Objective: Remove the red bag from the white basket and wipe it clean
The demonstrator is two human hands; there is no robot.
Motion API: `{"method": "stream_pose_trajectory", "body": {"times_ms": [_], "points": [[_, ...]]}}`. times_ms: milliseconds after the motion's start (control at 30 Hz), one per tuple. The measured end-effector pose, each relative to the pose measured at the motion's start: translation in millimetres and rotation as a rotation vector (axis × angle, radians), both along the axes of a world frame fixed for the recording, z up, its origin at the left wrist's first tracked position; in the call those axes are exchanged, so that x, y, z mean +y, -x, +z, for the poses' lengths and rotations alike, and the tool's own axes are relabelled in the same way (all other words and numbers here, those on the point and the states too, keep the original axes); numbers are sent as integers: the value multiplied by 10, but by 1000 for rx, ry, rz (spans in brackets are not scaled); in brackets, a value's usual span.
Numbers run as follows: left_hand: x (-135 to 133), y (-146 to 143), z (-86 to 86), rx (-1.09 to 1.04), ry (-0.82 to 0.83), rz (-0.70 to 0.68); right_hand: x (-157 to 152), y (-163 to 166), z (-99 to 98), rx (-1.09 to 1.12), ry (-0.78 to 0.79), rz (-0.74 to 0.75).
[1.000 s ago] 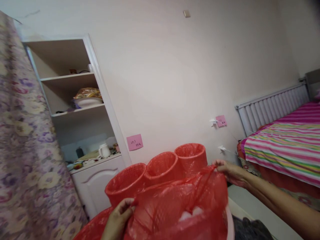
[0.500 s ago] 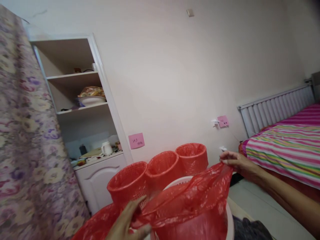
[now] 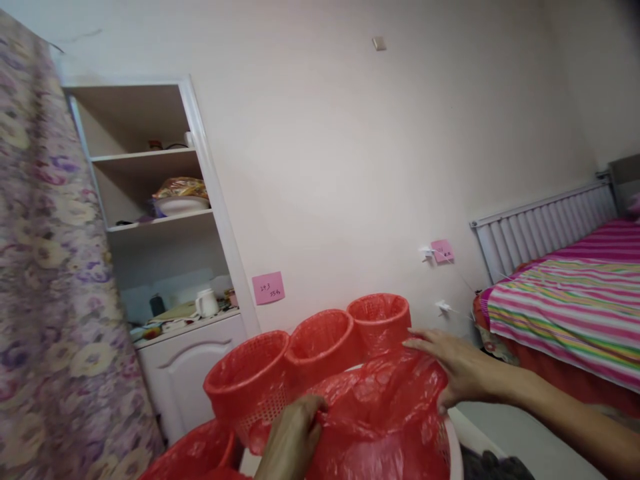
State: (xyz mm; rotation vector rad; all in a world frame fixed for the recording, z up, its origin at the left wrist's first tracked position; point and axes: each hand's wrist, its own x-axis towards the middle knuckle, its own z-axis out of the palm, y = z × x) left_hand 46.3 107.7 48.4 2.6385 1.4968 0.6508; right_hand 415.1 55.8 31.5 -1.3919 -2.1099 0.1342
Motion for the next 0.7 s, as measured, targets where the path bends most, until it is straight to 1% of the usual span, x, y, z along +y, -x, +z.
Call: {"method": "stream_pose_trajectory", "body": {"times_ms": [100,167,233,333,400,467,533,600,700], "points": [[8,-27,-2,-73,-49,-67,22,192,45,-63,-55,-3],[-26,2,-7,-80,-50,-59,56,277,65,0,-67,14],[-78,52,-17,15,-20,-42,114,313,69,115,-77,11],[-164,94,-26,273,69,-13,221,300,39,278,-87,9],[-209,73,-19,424,144,39,281,275,5,397,-83,30],[-230,32,-7,493,174,96,314,251,-28,498,-67,55],[-228,0,3,462,128,123,317,231,-46,563,-50,70],[-211,-11,7,383,81,117,298,210,-45,593,-35,80],[-178,-32,-12,312,57,43,250,184,-16,608,-25,83]]}}
